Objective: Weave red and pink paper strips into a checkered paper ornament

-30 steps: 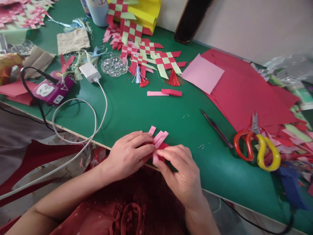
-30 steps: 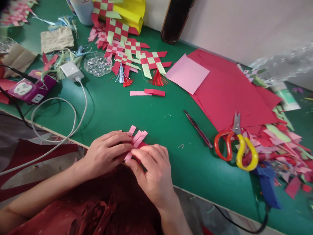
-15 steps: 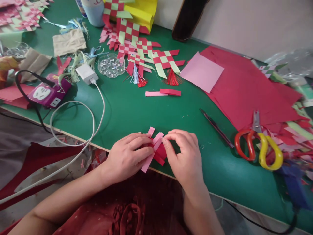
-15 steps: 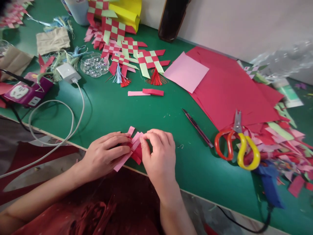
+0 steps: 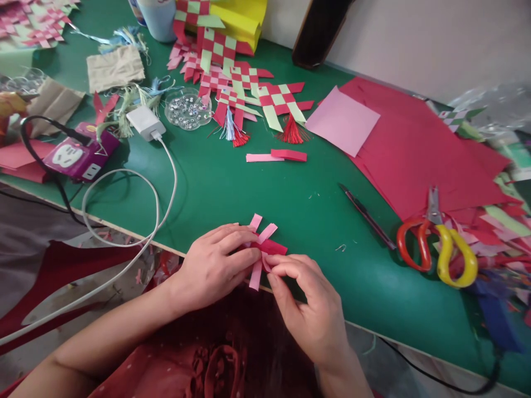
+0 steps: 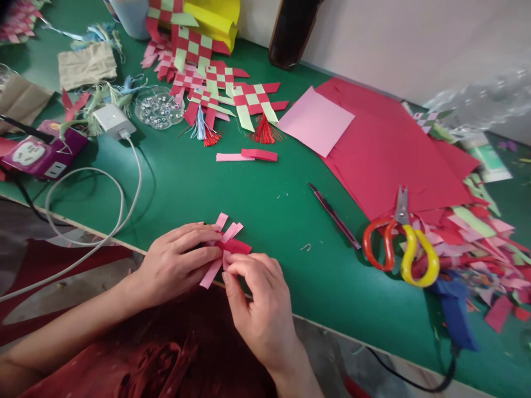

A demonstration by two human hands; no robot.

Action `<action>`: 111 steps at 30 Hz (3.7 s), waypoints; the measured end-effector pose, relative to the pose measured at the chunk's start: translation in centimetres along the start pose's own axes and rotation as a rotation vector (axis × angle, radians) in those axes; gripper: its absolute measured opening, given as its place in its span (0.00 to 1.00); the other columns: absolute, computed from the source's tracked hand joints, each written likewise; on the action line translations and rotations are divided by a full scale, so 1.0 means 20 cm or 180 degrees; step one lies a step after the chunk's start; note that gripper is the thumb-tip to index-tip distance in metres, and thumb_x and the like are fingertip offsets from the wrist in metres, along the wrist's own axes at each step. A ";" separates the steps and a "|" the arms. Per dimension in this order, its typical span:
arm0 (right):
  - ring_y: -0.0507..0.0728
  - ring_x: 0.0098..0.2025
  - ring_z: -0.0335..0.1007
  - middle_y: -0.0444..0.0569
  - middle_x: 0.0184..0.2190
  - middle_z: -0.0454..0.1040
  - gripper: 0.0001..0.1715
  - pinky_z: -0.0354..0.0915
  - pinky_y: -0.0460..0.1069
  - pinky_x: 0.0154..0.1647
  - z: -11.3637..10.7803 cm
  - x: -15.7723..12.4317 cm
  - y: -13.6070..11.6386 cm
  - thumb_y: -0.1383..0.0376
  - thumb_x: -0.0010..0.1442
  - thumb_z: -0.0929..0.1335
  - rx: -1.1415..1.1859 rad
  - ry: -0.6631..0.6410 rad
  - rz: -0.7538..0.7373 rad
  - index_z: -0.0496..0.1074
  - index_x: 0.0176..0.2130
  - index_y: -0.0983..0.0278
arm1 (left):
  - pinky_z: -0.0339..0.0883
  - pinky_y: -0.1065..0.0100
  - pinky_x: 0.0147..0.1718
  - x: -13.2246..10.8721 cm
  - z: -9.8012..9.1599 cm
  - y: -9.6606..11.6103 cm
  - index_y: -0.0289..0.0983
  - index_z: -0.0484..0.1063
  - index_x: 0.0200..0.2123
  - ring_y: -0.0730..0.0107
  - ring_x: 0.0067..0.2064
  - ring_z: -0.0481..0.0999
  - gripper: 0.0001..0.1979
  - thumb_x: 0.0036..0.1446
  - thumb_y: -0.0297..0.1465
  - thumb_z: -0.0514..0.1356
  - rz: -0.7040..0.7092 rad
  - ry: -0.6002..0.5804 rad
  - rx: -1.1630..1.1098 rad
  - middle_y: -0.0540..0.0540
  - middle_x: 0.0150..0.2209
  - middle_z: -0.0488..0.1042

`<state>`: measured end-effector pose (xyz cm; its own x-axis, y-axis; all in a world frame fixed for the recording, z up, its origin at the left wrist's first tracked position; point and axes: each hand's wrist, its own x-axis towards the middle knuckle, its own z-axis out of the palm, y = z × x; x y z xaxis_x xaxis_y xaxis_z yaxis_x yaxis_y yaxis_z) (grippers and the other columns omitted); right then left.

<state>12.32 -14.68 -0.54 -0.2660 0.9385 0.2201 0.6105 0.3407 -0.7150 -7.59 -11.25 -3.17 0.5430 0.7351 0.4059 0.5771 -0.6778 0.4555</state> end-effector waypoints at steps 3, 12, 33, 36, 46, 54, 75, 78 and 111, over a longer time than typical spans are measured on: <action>0.55 0.44 0.74 0.48 0.42 0.79 0.06 0.71 0.52 0.46 0.01 0.00 0.00 0.70 0.64 0.67 0.0019 0.0048 0.0060 0.68 0.38 0.59 | 0.69 0.59 0.58 0.00 -0.01 0.01 0.37 0.75 0.41 0.64 0.54 0.76 0.07 0.64 0.25 0.58 0.0018 0.0017 0.0117 0.43 0.50 0.77; 0.53 0.37 0.77 0.46 0.41 0.80 0.01 0.72 0.48 0.39 0.06 0.04 0.01 0.65 0.66 0.66 -0.0051 0.0423 0.0522 0.69 0.40 0.59 | 0.68 0.56 0.59 -0.01 -0.01 0.00 0.39 0.74 0.44 0.60 0.57 0.75 0.05 0.66 0.29 0.59 0.0194 0.0065 0.0216 0.51 0.54 0.77; 0.58 0.38 0.68 0.50 0.36 0.75 0.04 0.65 0.55 0.43 -0.05 -0.01 0.10 0.64 0.64 0.69 -0.1304 0.0096 0.0131 0.72 0.39 0.63 | 0.66 0.54 0.60 -0.03 0.00 -0.02 0.40 0.77 0.44 0.60 0.59 0.73 0.08 0.66 0.26 0.59 0.0324 -0.0016 0.0230 0.54 0.51 0.79; 0.59 0.38 0.68 0.49 0.36 0.75 0.03 0.64 0.55 0.43 -0.03 -0.01 0.07 0.65 0.64 0.68 -0.1389 0.0054 0.0262 0.72 0.40 0.62 | 0.66 0.54 0.60 -0.03 0.00 -0.02 0.41 0.76 0.44 0.60 0.59 0.73 0.07 0.65 0.26 0.59 0.0347 -0.0024 0.0207 0.55 0.51 0.79; 0.57 0.35 0.68 0.47 0.32 0.75 0.07 0.60 0.52 0.39 -0.02 0.02 0.04 0.65 0.67 0.64 -0.1407 -0.0135 0.0325 0.70 0.35 0.61 | 0.65 0.54 0.60 -0.04 0.00 -0.02 0.39 0.75 0.44 0.58 0.58 0.74 0.06 0.65 0.26 0.59 0.0352 -0.0007 0.0139 0.56 0.52 0.78; 0.58 0.37 0.71 0.50 0.35 0.76 0.07 0.63 0.53 0.40 -0.03 0.01 0.06 0.63 0.67 0.64 -0.1322 -0.0076 0.0284 0.71 0.39 0.62 | 0.65 0.55 0.61 -0.03 0.00 -0.03 0.40 0.76 0.44 0.61 0.59 0.73 0.07 0.66 0.26 0.59 0.0378 0.0024 0.0198 0.54 0.51 0.79; 0.57 0.34 0.70 0.46 0.31 0.76 0.06 0.62 0.52 0.38 -0.03 0.04 0.04 0.65 0.64 0.65 -0.1213 -0.0174 0.0440 0.70 0.34 0.60 | 0.66 0.55 0.61 -0.03 0.00 -0.03 0.40 0.76 0.43 0.60 0.59 0.74 0.07 0.67 0.27 0.58 0.0384 0.0042 0.0229 0.53 0.51 0.79; 0.55 0.32 0.71 0.45 0.29 0.76 0.06 0.64 0.50 0.34 -0.04 0.06 0.03 0.65 0.64 0.64 -0.0908 -0.0117 0.0504 0.69 0.34 0.60 | 0.66 0.56 0.61 -0.03 -0.01 -0.02 0.40 0.77 0.42 0.60 0.58 0.74 0.07 0.66 0.27 0.58 0.0389 0.0072 0.0262 0.53 0.50 0.79; 0.51 0.34 0.74 0.46 0.34 0.76 0.08 0.67 0.46 0.35 0.03 0.19 0.06 0.64 0.67 0.65 -0.0655 -0.0079 0.0145 0.74 0.37 0.61 | 0.65 0.57 0.60 -0.03 0.00 -0.02 0.43 0.78 0.41 0.63 0.57 0.74 0.08 0.67 0.29 0.58 0.0308 0.0000 0.0388 0.49 0.50 0.78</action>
<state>11.60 -10.73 -1.08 -0.2514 0.9524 0.1726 0.7611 0.3047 -0.5726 -8.15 -11.44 -3.59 0.5997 0.6663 0.4432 0.5919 -0.7420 0.3146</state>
